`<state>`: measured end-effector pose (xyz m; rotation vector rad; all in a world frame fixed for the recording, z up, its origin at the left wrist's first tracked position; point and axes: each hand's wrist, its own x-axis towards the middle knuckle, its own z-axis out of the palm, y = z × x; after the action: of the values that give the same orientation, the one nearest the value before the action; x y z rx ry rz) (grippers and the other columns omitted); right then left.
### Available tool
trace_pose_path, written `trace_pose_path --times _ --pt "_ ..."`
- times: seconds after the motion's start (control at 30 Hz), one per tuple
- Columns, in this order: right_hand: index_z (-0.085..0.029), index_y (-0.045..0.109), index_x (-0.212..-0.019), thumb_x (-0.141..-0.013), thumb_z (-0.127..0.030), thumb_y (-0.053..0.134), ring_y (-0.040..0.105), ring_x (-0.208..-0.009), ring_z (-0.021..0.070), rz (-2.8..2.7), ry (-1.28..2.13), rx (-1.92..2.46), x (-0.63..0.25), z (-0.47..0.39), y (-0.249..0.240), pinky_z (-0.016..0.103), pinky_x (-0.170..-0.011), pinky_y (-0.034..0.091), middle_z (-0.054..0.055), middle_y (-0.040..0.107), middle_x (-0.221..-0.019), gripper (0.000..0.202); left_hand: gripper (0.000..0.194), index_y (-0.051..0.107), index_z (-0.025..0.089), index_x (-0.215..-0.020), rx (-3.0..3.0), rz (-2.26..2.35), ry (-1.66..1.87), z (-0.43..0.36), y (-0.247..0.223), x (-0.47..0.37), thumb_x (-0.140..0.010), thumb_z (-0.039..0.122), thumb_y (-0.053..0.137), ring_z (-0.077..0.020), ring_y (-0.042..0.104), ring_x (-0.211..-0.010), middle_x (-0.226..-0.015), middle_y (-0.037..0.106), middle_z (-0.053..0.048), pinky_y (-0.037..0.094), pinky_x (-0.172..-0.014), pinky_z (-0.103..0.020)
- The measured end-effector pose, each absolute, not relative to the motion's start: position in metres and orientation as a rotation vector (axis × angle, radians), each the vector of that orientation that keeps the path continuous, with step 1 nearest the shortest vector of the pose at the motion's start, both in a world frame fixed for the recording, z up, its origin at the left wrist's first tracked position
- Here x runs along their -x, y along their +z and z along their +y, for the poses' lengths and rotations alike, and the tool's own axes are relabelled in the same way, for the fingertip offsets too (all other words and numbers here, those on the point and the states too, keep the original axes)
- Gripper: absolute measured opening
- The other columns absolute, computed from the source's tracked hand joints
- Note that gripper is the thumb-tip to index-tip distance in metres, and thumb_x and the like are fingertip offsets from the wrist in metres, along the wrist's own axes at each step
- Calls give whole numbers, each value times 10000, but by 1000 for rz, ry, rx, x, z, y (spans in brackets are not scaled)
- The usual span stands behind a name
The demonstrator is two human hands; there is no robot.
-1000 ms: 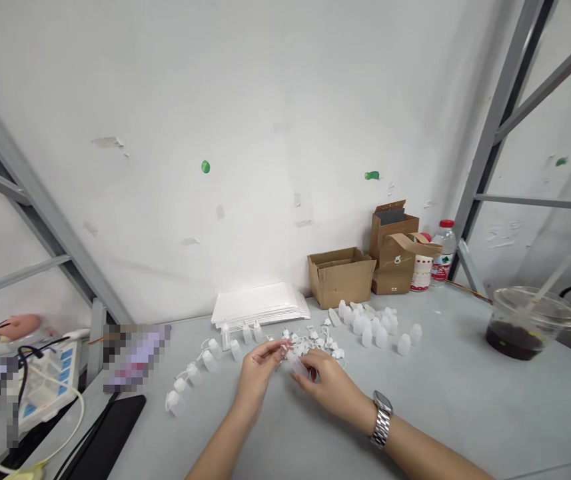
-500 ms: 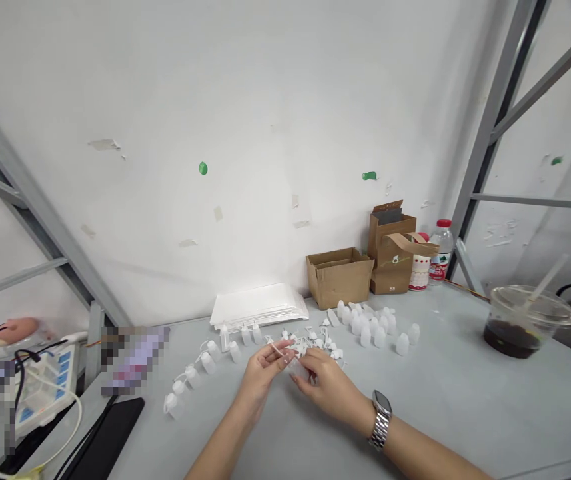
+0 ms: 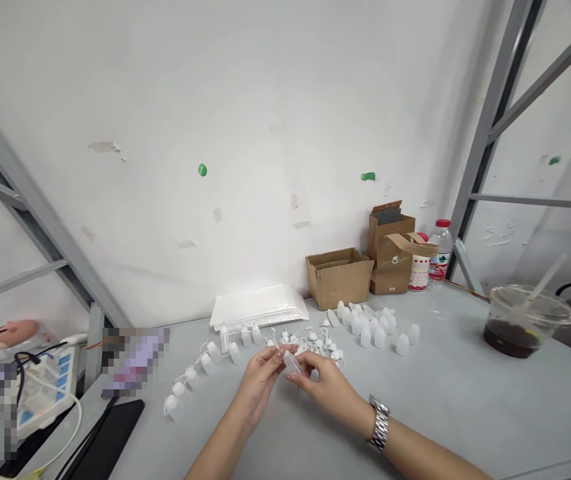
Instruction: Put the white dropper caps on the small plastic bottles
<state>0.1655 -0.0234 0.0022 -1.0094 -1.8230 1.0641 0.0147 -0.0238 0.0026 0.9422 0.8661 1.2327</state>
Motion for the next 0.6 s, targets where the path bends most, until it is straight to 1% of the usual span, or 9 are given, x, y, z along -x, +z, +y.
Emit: trace_pose_path --times 0.1,0.23,0.33,0.4,0.5,0.6 --pt "-161 591 -721 -745 -366 585 468 -606 121 -1771 1213 915 -165 -22 2 246 -598 360 -15 539 -623 207 266 689 129 -820 -949 830 1193 -25 4 -14 -678 352 656 -202 588 -817 -918 673 -112 408 -764 -317" --pt "-143 576 -666 -730 -466 573 489 -521 103 -1646 1697 617 -165 -17 -2 246 -551 380 -8 547 -587 330 273 686 125 -797 -943 768 1135 -28 7 -13 -661 361 671 -202 582 -807 -986 646 -125 428 -674 -287" --pt "-136 571 -632 -699 -483 599 504 -521 98 -1532 1898 493 -165 -16 -2 240 -545 380 -3 556 -597 355 268 686 127 -806 -930 733 1093 -29 8 -12 -663 354 670 -200 582 -807 -1013 636 -125 433 -651 -275" --pt "-141 566 -634 -669 -481 630 506 -526 101 -1502 1877 532 -165 -16 0 241 -544 378 -9 553 -590 348 261 684 126 -824 -933 720 1077 -29 8 -12 -686 345 650 -192 586 -772 -996 643 -127 438 -636 -280" --pt "-155 541 -637 -637 -464 664 481 -518 101 -1530 1671 682 -163 -18 3 245 -550 370 -28 531 -559 332 254 678 122 -865 -953 716 1091 -29 9 -14 -727 324 611 -189 588 -742 -949 660 -127 442 -644 -296" --pt "-166 523 -644 -676 -437 634 458 -560 110 -1584 1385 855 -162 -22 4 248 -579 361 -29 518 -574 295 219 680 125 -871 -950 742 1128 -27 8 -15 -728 280 619 -209 579 -864 -978 659 -116 424 -768 -311"
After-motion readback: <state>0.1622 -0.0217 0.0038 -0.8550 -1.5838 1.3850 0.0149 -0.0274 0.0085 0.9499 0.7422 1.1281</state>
